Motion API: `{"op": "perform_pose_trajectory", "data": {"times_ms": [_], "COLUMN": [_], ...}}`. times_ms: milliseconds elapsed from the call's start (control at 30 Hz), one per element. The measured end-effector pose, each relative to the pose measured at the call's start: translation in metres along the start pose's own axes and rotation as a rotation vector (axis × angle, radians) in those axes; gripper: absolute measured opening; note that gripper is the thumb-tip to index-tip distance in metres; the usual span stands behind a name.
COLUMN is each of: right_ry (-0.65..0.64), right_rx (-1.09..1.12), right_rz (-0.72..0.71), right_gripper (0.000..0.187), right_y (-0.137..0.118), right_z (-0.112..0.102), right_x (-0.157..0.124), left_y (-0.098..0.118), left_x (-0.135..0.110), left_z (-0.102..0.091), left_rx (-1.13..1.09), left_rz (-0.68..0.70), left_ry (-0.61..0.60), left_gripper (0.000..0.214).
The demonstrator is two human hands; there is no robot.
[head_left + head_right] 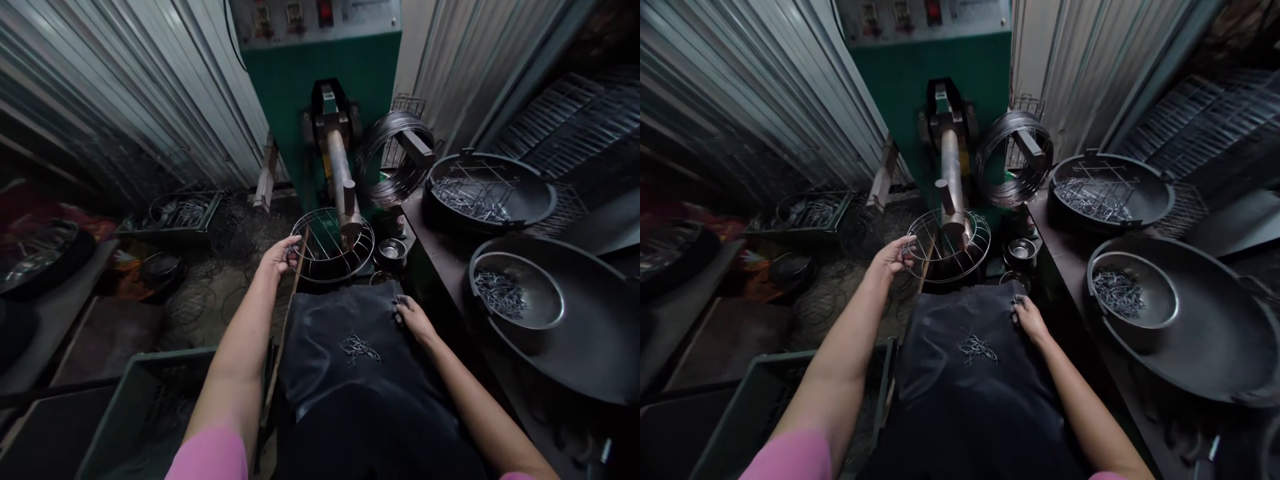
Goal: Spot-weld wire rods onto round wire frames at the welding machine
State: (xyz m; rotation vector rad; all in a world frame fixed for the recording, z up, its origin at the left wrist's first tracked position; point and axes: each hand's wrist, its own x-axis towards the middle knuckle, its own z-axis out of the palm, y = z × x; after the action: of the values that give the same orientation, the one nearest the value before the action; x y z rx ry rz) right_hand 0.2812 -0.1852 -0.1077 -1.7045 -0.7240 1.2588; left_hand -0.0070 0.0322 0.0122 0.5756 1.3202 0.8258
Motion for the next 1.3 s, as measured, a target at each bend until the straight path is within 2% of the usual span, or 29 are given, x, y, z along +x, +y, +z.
{"op": "perform_pose_trajectory", "data": {"times_ms": [300, 433, 533, 633, 733, 833, 900, 1300], "right_ry": [0.037, -0.076, -0.153, -0.152, -0.205, -0.246, -0.23, -0.17], "right_rx": [0.019, 0.078, 0.195, 0.291, 0.145, -0.085, -0.149, -0.168], "right_rz": [-0.004, -0.133, -0.333, -0.506, -0.584, -0.599, -0.602, -0.607], "right_gripper": [0.02, 0.028, 0.027, 0.026, 0.024, 0.022, 0.021, 0.018], "right_y": [-0.006, -0.03, -0.066, -0.1, -0.117, -0.119, -0.119, -0.125], "right_z": [-0.003, 0.004, 0.021, 0.047, 0.071, 0.083, 0.084, 0.086], "right_x": [-0.002, -0.017, -0.025, -0.026, -0.022, -0.018, -0.016, -0.014], "left_y": [-0.025, -0.034, -0.042, -0.049, -0.052, -0.052, -0.052, -0.051], "left_x": [-0.029, -0.039, -0.045, -0.048, -0.05, -0.054, -0.056, -0.043], "left_z": [-0.006, -0.001, 0.005, 0.014, 0.021, 0.025, 0.026, 0.028], "left_rx": [-0.169, -0.248, -0.263, -0.269, -0.302, -0.307, -0.286, -0.28], "left_rz": [0.03, 0.142, 0.201, 0.255, 0.28, 0.321, 0.345, 0.31], "left_ry": [0.058, 0.13, 0.178, 0.164, 0.164, 0.17, 0.157, 0.169], "left_gripper": [0.024, 0.028, 0.031, 0.034, 0.037, 0.041, 0.045, 0.047]}}
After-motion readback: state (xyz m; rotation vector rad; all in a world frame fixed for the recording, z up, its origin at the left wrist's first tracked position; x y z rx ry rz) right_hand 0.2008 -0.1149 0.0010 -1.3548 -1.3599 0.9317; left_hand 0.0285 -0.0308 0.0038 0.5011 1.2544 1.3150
